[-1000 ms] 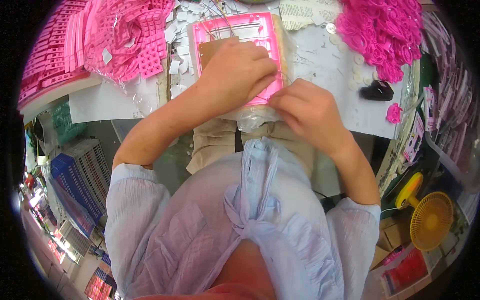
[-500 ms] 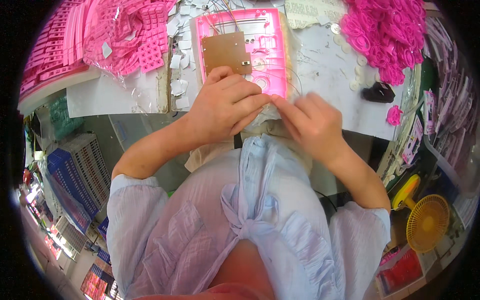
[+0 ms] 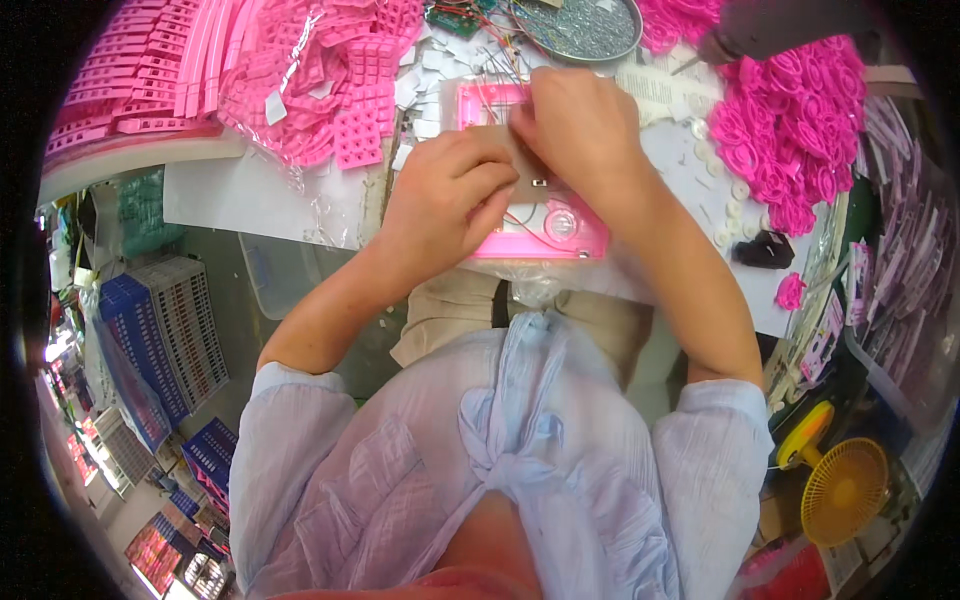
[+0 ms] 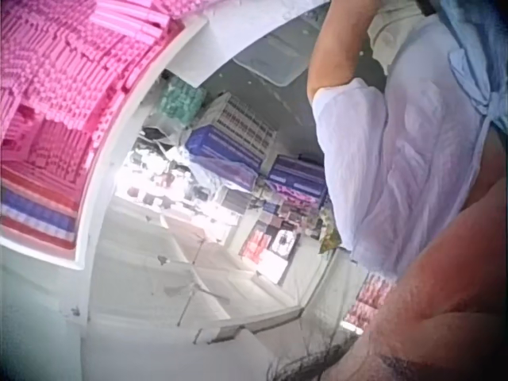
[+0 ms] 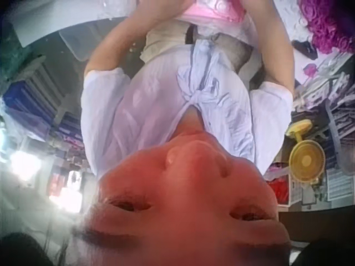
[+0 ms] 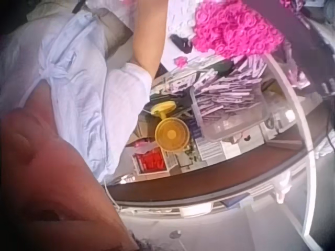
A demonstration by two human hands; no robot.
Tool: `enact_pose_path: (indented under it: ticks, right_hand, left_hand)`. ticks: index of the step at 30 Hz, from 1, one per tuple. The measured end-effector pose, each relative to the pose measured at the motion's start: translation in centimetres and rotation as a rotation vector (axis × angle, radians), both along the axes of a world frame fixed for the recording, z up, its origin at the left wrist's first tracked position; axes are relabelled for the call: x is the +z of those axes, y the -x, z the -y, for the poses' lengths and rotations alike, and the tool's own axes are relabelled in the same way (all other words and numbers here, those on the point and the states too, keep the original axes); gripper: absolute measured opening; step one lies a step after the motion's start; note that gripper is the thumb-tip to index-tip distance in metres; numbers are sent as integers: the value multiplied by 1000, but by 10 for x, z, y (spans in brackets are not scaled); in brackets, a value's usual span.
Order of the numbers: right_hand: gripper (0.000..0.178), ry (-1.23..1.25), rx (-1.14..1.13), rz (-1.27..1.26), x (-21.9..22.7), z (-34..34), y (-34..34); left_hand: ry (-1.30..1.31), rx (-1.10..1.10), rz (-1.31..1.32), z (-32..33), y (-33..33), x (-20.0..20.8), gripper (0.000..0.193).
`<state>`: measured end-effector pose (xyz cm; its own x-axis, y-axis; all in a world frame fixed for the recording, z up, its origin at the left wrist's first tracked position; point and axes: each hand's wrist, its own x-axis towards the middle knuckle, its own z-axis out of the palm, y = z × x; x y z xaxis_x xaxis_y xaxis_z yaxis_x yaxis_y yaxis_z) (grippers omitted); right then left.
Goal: Assembling a toy calculator-like device by placing internal components and using a glue gun to secure parts.
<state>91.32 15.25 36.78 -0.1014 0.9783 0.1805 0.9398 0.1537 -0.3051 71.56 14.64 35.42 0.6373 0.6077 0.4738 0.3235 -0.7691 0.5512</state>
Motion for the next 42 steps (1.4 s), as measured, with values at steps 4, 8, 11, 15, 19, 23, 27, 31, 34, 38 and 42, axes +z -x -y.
enact_pose_path:
  ticks: [4, 8, 11, 15, 19, 23, 27, 31, 34, 38, 42]
  right_hand:
    - [22, 104, -18, -406, 2, 0, 0]
    - [11, -109, 216, -336, 0, 18, 1]
    - [15, -143, 435, -200, -1, 18, -5]
    - [22, -48, 523, -139, 15, 20, -14]
    - [28, -45, 560, -74, 24, 21, -12]
    - [32, 121, 608, -378, 28, -13, -42]
    - [26, 79, 335, -562, 12, -63, -26]
    - [24, 220, 398, -497, 9, -84, -7]
    - [21, 170, 374, -446, 20, -62, -30]
    - [13, -66, 361, -208, 21, -22, -39]
    - [16, -135, 382, 55, 20, 6, -25]
  left_hand:
    - [155, 232, 28, -23, 5, 2, 13]
    - [84, 438, -29, -58, -4, -6, 26]
    - [230, 412, 16, -65, -11, -8, 28]
    - [170, 381, 124, -60, -10, -6, 20]
    - [-188, 253, 137, -54, -9, 0, 14]
    - [-96, 28, 110, -37, -7, -3, 16]
    - [-76, -13, 31, -32, -11, -7, 17]
    - [91, 96, 22, -28, -4, -2, 18]
    - [180, 135, 54, -29, -1, -2, 15]
    - [267, 140, 74, -34, -3, 1, 9]
    - [234, 118, 74, -43, -16, 4, 9]
